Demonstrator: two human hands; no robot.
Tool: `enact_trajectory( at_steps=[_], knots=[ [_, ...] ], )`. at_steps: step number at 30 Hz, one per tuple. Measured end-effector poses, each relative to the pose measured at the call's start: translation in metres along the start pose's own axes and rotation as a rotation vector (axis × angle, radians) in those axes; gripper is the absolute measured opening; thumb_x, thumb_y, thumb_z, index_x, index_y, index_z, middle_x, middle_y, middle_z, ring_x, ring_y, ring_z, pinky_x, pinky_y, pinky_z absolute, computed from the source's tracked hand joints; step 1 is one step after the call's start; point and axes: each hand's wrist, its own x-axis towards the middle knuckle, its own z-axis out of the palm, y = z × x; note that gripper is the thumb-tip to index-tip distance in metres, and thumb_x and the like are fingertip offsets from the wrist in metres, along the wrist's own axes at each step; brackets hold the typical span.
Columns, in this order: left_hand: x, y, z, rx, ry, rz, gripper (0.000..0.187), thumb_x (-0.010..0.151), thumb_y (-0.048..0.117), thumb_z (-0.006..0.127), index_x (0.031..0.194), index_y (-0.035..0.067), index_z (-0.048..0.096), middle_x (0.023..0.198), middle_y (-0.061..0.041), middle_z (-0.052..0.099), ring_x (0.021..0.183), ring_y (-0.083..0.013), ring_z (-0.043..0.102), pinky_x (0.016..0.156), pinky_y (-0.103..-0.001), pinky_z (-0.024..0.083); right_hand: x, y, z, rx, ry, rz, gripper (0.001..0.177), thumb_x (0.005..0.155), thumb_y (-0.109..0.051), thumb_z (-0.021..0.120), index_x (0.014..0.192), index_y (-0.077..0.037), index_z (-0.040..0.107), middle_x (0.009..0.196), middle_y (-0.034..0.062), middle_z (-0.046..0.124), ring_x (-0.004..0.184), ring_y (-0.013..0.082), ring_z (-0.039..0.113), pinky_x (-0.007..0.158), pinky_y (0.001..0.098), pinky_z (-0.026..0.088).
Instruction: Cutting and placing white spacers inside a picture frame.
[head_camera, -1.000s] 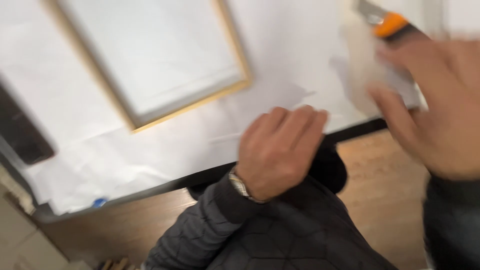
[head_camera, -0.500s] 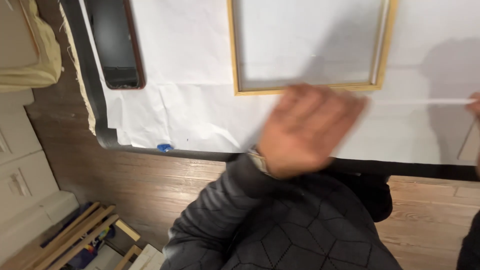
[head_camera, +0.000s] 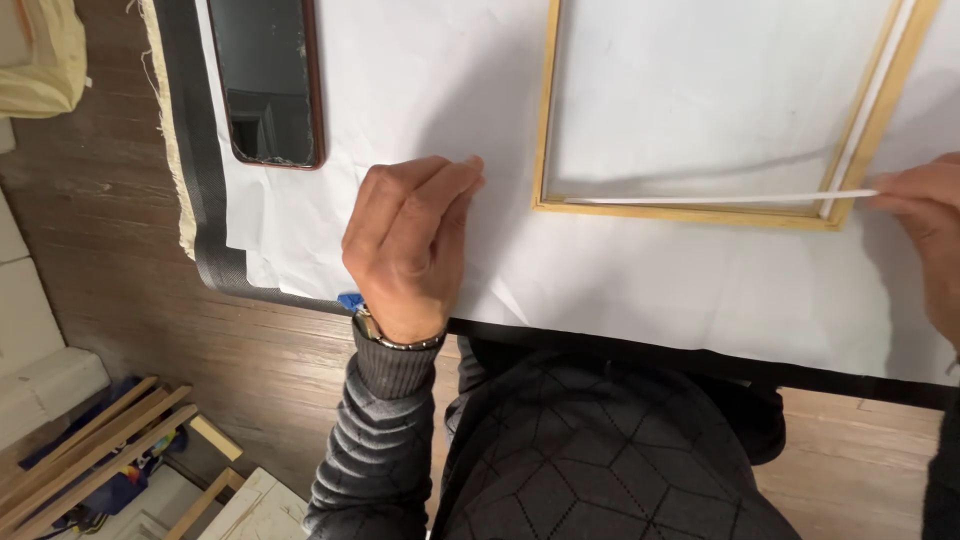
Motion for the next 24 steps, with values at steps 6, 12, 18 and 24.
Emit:
enact_trajectory(
  at_steps=[6,12,18,24],
  knots=[
    [0.005,0.003,0.003,-0.003,0.01,-0.03,0.032,0.091,-0.007,0.085,0.118,0.005,0.072,0.106,-0.003,0.068,0.093,-0.0171,0.064,0.075,-0.028,0.055,0.036,-0.101,-0.006,-0.126,0.032,-0.064,0.005,0.111,0.003,0.061,0.114,0.006,0.064,0.107,0.0202,0.065,0.085,0.023,0.065,0.08,0.0294,0.056],
    [0.007,0.013,0.024,0.018,-0.05,0.11,0.025,0.097,-0.001,0.082,0.12,0.006,0.075,0.109,-0.002,0.068,0.097,-0.0152,0.062,0.077,-0.026,0.056,0.034,-0.119,-0.007,-0.015,0.072,0.017,0.004,0.115,0.001,0.064,0.118,0.003,0.064,0.112,0.0177,0.065,0.091,0.02,0.067,0.086,0.0281,0.057],
    [0.026,0.062,0.063,-0.149,-0.297,0.346,0.023,0.1,0.011,0.077,0.122,0.005,0.074,0.114,-0.003,0.067,0.101,-0.015,0.059,0.082,-0.028,0.055,0.072,-0.194,-0.034,-0.375,0.109,-0.175,0.018,0.091,0.004,0.087,0.103,0.0,0.074,0.099,0.012,0.068,0.087,0.0288,0.065,0.074,0.0357,0.052],
    [0.034,0.078,0.096,-0.103,-0.379,0.459,0.02,0.103,0.012,0.071,0.122,0.006,0.073,0.114,-0.002,0.062,0.103,-0.0162,0.058,0.082,-0.029,0.053,0.068,-0.197,-0.035,-0.224,0.197,-0.099,0.017,0.095,-0.001,0.089,0.105,-0.004,0.076,0.098,0.008,0.07,0.088,0.0205,0.066,0.073,0.0295,0.053]
  ],
)
